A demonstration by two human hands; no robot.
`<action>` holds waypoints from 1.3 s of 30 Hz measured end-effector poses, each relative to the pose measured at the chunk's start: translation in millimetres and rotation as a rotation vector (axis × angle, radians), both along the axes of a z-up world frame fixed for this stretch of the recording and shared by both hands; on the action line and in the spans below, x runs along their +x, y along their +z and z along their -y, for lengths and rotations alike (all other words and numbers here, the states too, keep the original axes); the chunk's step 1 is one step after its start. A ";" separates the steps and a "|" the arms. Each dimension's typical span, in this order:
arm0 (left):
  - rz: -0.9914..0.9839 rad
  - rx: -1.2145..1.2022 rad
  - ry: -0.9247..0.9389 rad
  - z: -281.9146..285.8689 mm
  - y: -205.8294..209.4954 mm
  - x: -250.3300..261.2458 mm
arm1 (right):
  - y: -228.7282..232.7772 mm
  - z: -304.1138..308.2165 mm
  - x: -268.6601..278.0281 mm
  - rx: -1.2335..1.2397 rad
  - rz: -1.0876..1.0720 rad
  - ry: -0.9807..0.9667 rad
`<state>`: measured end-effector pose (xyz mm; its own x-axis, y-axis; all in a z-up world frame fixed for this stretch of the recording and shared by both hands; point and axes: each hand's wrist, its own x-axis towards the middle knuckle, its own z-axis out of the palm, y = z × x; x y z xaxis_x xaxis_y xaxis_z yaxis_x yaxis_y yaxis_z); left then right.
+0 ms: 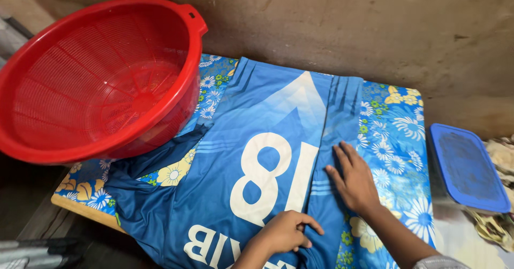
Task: The person folds a blue sports jersey on a floral-patterned table. They smooth the fabric, fold the sleeves inward, fold the sides, and then fold the shirt in half and again to create a compact rectangle.
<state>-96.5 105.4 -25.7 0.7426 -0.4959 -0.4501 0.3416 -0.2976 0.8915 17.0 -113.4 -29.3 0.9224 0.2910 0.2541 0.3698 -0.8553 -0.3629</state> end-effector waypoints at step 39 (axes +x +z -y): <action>0.527 0.670 0.438 -74.5 30.1 -105.3 | 15.5 -40.3 -210.7 -0.270 -0.277 -0.165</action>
